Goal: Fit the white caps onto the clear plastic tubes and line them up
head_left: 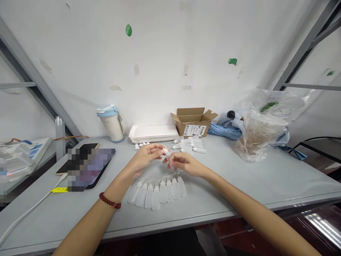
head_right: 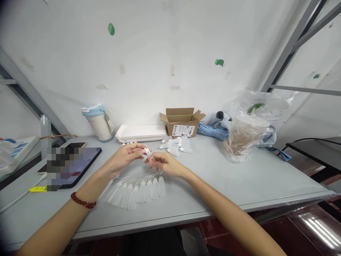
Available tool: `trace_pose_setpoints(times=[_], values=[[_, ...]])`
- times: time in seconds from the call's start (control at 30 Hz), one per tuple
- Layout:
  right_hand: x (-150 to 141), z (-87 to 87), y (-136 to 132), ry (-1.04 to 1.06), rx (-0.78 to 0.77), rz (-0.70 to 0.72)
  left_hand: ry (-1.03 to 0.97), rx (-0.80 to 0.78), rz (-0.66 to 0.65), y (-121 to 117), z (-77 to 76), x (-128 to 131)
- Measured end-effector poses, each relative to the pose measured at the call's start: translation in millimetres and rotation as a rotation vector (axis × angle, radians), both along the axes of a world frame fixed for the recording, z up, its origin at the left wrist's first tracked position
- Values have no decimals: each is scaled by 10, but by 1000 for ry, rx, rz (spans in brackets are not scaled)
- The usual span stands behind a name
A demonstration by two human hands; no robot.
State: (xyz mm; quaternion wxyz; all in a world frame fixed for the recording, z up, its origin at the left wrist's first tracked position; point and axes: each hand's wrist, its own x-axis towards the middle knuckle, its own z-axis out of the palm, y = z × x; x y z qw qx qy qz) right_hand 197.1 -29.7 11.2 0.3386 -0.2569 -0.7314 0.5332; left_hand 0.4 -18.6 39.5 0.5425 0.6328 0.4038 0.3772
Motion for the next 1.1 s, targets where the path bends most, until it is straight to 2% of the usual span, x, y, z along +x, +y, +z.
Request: trace_pose_setpoints(times=[0.23, 0.5, 0.73, 0.9, 1.1], values=[[22, 62, -8, 79, -119, 11, 83, 88, 4, 13, 16, -56], [32, 32, 15, 111, -273, -61, 168, 118, -8, 6, 25, -32], [31, 114, -24, 78, -401, -20, 168, 83, -77, -2, -14, -17], [41, 123, -28, 138, -470, 17, 138, 137, -35, -14, -7, -21], [48, 88, -22, 139, -463, 64, 143, 104, -70, -29, -1, -11]])
